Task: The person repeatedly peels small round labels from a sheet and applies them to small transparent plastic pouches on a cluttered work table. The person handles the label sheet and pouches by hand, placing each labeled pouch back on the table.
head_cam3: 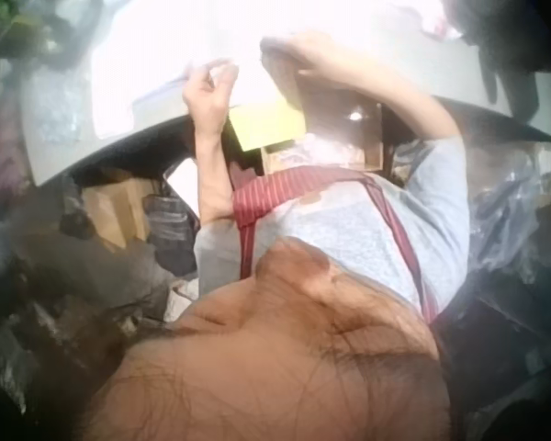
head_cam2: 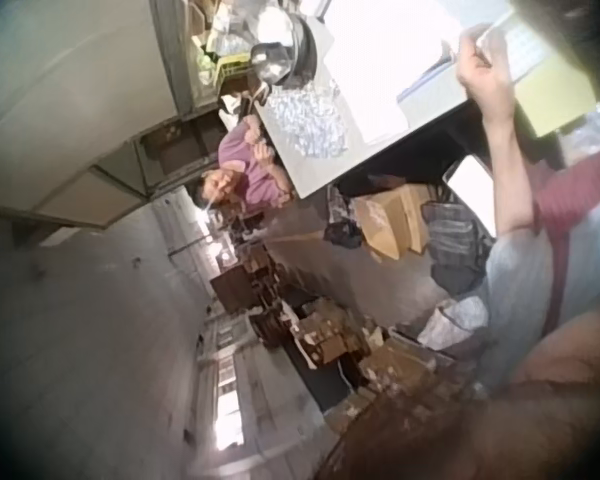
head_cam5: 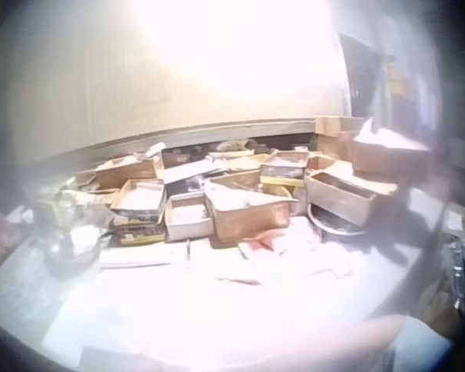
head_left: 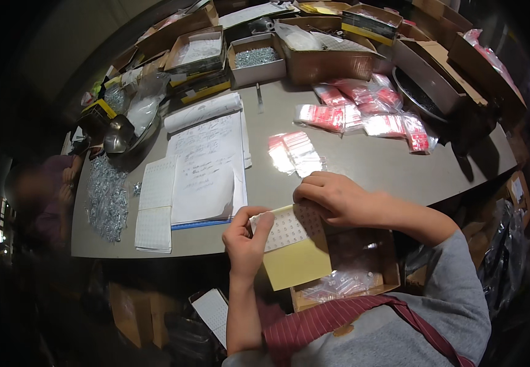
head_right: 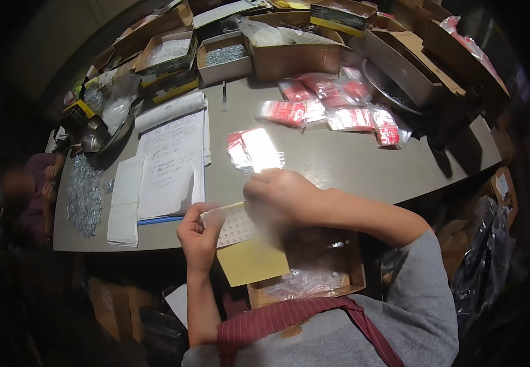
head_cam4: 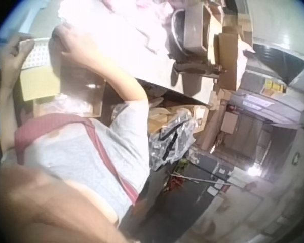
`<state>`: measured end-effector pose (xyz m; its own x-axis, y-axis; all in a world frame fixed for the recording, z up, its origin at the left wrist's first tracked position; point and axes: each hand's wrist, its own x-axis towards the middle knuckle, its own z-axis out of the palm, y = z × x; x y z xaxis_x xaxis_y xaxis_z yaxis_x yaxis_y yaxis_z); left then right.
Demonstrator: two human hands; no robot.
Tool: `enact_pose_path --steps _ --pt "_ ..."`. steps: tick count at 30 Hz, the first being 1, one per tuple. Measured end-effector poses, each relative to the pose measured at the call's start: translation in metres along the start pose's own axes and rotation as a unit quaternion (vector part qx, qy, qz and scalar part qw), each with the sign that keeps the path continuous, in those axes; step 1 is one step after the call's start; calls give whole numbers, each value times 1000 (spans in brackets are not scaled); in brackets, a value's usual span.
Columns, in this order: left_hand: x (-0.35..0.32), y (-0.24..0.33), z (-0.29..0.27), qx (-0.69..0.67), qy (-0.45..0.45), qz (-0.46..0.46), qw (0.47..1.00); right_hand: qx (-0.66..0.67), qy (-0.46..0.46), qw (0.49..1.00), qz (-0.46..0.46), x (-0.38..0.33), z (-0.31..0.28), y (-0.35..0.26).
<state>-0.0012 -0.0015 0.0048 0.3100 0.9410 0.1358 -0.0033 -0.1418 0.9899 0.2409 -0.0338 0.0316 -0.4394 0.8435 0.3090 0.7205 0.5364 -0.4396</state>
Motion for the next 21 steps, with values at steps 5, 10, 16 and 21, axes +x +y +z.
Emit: enact_pose_path --steps 5,10,16,21 --pt "3 -13 3 67 35 31 997 -135 32 988 -65 2 5 -12" --pt "3 -9 6 100 45 56 992 -191 90 973 -91 -1 17 -10" --pt "6 -5 11 123 46 69 989 -155 60 982 -87 -10 16 -12" --pt "3 -2 7 157 73 52 984 89 24 986 140 7 -26 9"
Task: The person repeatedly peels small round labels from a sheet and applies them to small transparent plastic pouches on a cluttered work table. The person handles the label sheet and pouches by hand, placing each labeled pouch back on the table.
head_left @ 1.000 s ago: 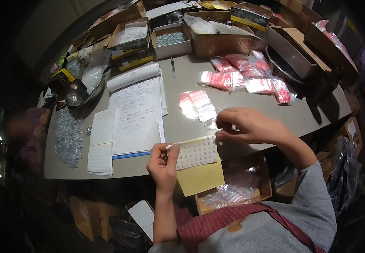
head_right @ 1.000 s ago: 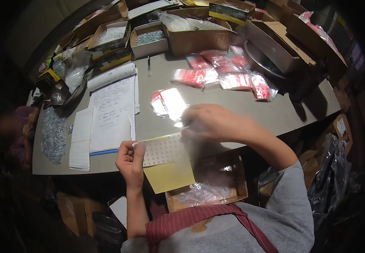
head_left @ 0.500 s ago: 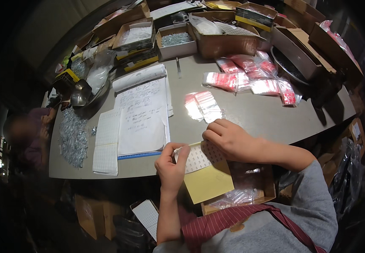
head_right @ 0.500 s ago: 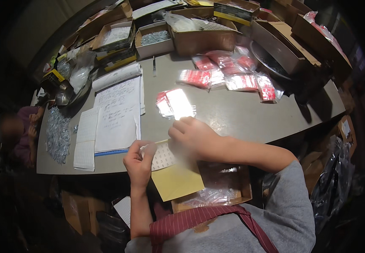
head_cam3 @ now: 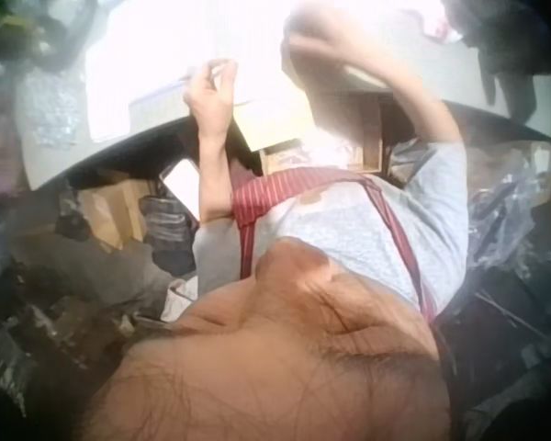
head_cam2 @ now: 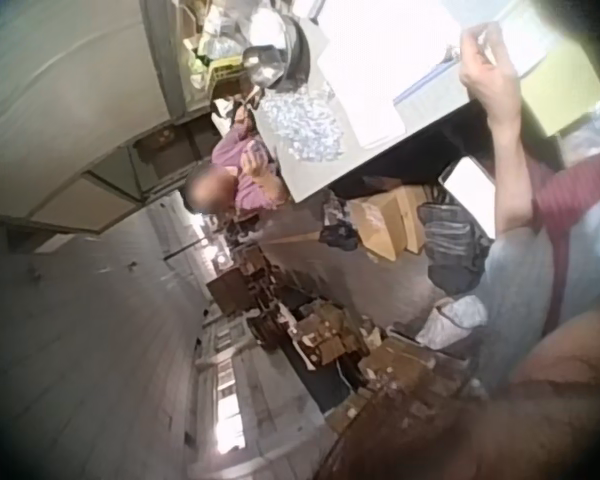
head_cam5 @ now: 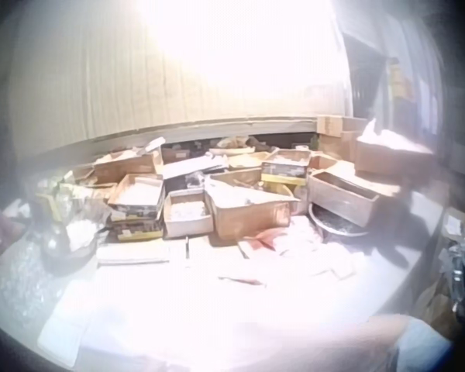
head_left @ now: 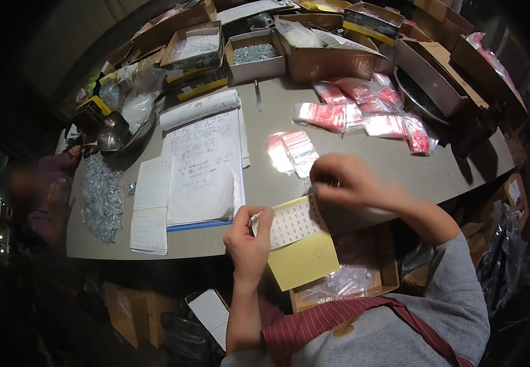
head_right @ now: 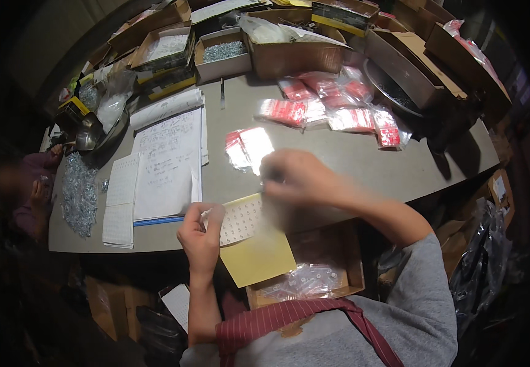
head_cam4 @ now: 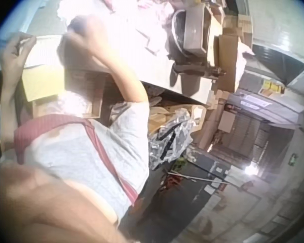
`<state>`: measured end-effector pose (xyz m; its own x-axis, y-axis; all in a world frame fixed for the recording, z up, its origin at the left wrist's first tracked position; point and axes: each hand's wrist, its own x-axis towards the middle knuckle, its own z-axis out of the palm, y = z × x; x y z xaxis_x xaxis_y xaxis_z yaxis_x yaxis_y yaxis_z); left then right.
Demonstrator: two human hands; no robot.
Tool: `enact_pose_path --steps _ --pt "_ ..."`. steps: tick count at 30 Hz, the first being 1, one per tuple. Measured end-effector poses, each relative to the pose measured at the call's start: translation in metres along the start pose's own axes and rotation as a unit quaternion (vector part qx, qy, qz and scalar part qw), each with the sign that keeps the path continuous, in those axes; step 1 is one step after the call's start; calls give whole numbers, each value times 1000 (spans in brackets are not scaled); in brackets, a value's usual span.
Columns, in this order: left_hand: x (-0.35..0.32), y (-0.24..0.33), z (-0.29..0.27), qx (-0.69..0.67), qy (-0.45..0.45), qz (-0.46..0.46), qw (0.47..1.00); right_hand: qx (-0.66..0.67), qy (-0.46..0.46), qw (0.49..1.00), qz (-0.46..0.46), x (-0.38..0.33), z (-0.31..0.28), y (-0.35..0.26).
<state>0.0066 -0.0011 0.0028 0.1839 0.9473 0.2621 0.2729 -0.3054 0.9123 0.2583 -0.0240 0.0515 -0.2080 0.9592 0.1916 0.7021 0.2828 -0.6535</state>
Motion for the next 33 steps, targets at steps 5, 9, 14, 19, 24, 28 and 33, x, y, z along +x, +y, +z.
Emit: enact_pose_path --steps 5,9,14,19,24,28,33 --pt "-1 -3 2 -19 3 8 1000 -31 -80 993 76 24 -11 40" --pt "2 -3 7 -36 1 16 999 -148 -39 986 60 18 -3 58" --pt "-4 -19 0 -63 33 34 997 -192 -218 953 83 15 -37 31" --pt "-4 -19 3 -80 35 30 996 -130 -104 984 63 5 -30 26" --pt "-3 -6 -2 -61 21 36 997 -296 -147 939 91 -1 -20 8" --pt "-3 -9 -1 -61 10 27 998 -320 -223 913 120 -31 -32 -8" --pt "-4 -10 1 -49 8 32 998 -266 -283 910 142 -47 -54 -26"
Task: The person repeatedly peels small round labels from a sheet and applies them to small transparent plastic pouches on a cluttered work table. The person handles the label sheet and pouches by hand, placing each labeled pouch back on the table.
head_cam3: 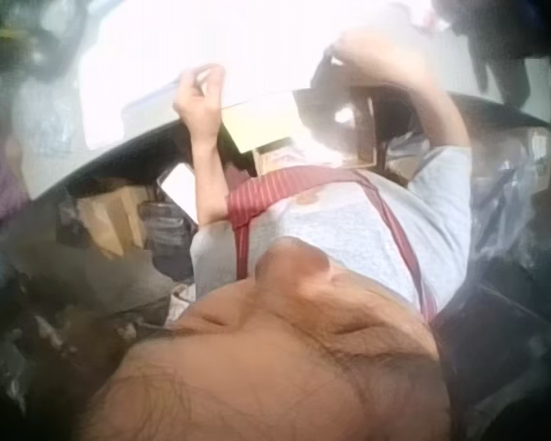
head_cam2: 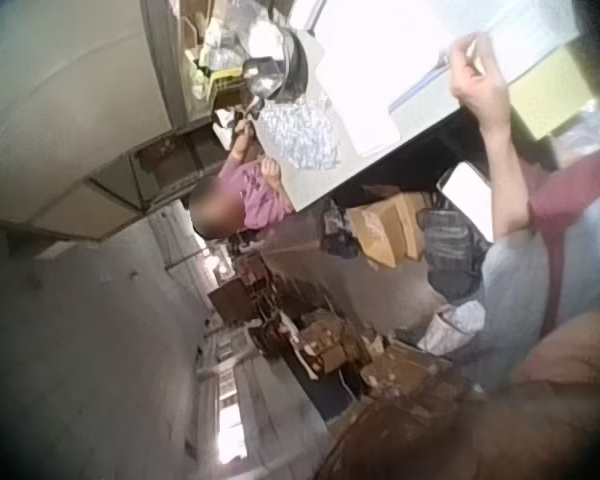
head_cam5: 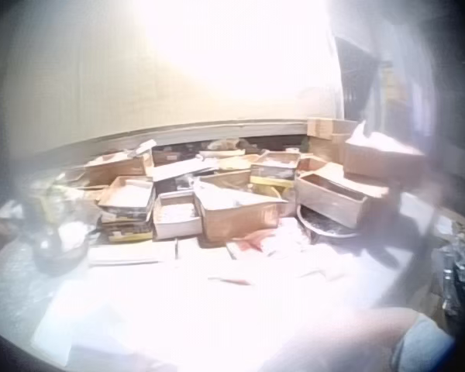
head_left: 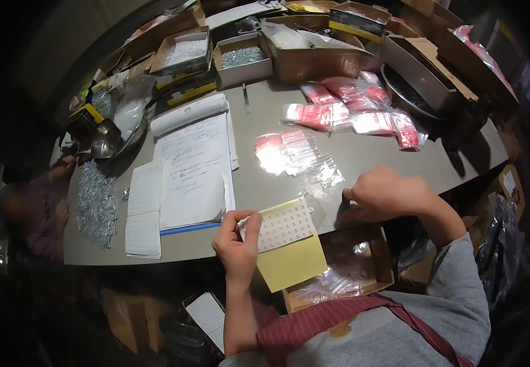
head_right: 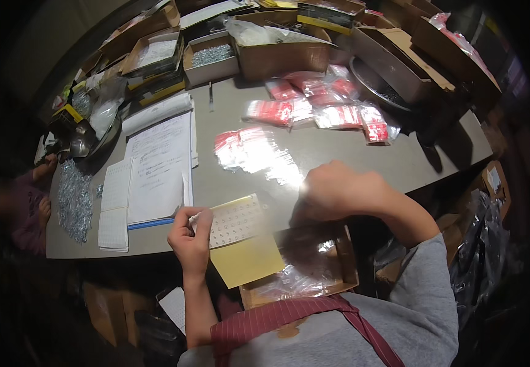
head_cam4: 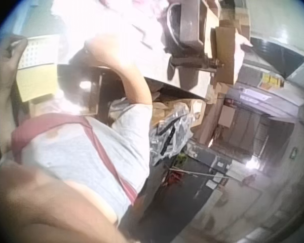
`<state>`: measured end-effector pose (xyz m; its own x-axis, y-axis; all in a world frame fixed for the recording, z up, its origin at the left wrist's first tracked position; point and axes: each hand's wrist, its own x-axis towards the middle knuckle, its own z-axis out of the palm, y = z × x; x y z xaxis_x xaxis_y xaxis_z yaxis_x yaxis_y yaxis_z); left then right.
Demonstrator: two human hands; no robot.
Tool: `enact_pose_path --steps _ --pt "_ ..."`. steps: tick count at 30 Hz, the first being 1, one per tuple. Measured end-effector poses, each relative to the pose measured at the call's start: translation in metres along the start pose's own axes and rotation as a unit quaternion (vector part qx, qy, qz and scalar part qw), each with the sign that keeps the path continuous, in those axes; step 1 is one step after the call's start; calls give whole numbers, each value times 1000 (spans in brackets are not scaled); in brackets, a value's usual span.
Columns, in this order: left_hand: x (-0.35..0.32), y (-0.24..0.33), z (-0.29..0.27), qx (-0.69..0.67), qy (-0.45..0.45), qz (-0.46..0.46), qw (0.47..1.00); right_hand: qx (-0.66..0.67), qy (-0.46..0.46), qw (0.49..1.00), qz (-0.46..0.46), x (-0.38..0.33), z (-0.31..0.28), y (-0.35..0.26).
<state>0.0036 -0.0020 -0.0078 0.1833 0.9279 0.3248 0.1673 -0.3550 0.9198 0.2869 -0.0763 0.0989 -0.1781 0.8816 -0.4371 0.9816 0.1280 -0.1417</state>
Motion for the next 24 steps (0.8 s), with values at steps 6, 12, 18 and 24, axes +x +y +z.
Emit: enact_pose_path --steps 6,12,18,24 --pt "-2 -4 0 -29 17 -15 999 242 129 957 -90 24 -5 45" --pt "0 0 0 -16 -18 0 1000 369 165 906 -128 52 7 61" --pt "-7 -5 -9 -96 -36 -45 994 128 192 971 -58 61 4 49" --pt "-2 8 -7 -165 -66 -74 981 119 229 966 -13 75 25 63"
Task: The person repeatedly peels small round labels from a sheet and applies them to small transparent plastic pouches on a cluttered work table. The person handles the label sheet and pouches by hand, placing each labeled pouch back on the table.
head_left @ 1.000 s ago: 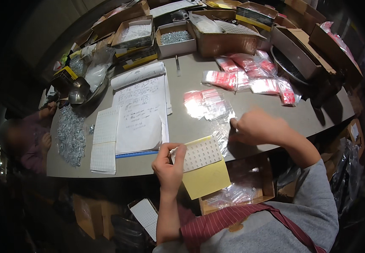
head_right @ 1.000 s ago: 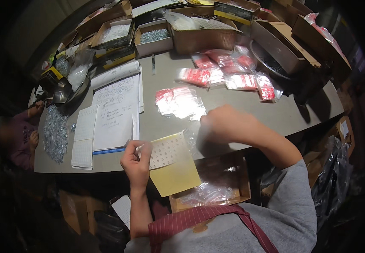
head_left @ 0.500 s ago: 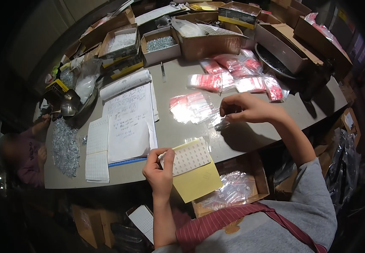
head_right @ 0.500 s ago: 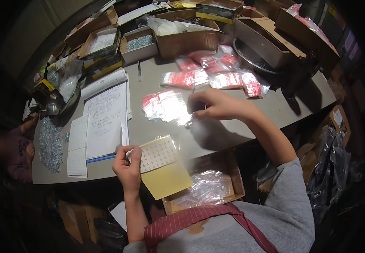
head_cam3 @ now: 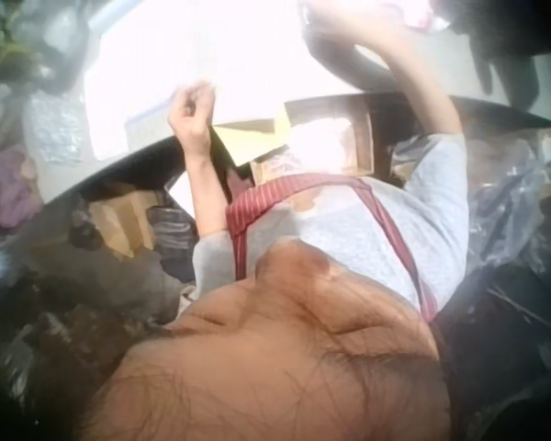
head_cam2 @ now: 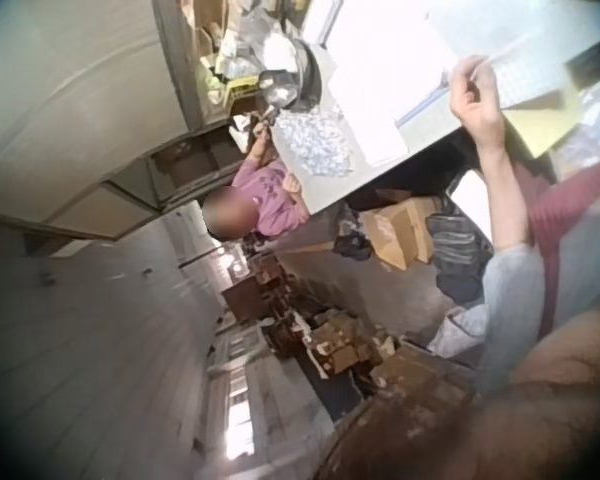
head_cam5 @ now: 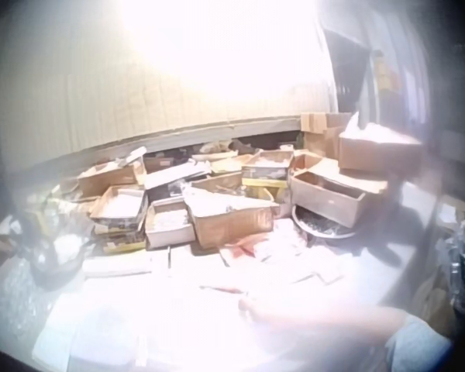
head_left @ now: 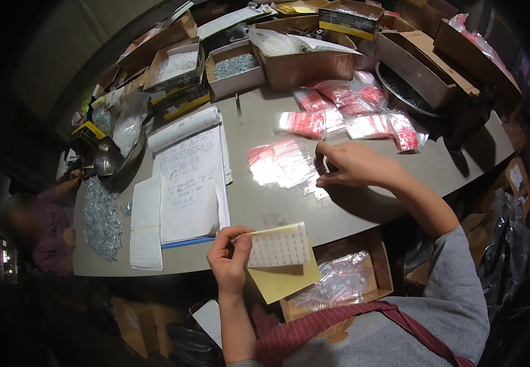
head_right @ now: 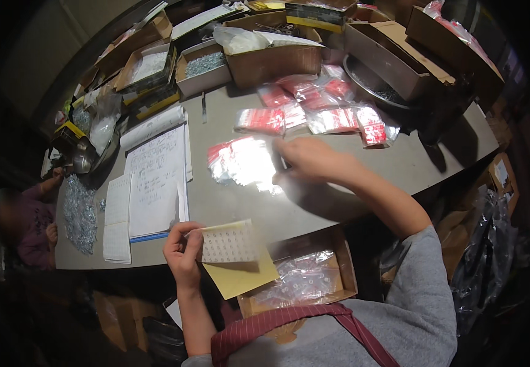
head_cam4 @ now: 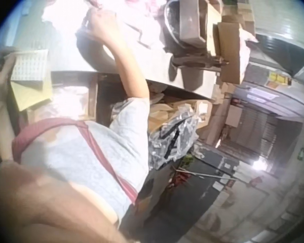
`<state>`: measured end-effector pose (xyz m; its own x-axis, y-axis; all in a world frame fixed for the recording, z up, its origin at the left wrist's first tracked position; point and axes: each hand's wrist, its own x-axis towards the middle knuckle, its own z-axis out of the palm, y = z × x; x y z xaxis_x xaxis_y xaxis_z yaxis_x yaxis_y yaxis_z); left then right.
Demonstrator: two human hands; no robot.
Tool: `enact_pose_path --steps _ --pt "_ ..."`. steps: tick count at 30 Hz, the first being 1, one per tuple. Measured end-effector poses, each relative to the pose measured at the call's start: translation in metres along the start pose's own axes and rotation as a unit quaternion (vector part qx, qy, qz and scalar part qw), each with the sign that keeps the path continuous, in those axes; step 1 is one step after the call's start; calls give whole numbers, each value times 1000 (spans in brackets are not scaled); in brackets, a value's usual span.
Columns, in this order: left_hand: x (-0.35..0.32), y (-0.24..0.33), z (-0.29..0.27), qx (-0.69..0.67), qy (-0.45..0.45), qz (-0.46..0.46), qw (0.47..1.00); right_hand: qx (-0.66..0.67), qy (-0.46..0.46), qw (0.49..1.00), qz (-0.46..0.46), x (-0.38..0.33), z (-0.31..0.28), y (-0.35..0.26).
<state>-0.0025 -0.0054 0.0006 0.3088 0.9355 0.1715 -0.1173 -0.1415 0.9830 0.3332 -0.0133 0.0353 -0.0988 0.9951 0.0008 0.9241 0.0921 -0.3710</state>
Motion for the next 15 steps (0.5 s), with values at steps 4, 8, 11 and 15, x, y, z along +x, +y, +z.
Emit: enact_pose_path --steps 4,8,11,15 --pt "15 19 -5 -27 -59 -95 993 123 -117 985 -31 13 -9 24" --pt "35 26 -2 -80 -83 -187 976 294 -177 939 10 5 -31 21" --pt "55 21 -6 -197 -113 -243 943 458 -119 881 21 4 -31 18" --pt "86 13 -1 -224 -280 -272 893 583 -47 810 -35 3 -14 7"
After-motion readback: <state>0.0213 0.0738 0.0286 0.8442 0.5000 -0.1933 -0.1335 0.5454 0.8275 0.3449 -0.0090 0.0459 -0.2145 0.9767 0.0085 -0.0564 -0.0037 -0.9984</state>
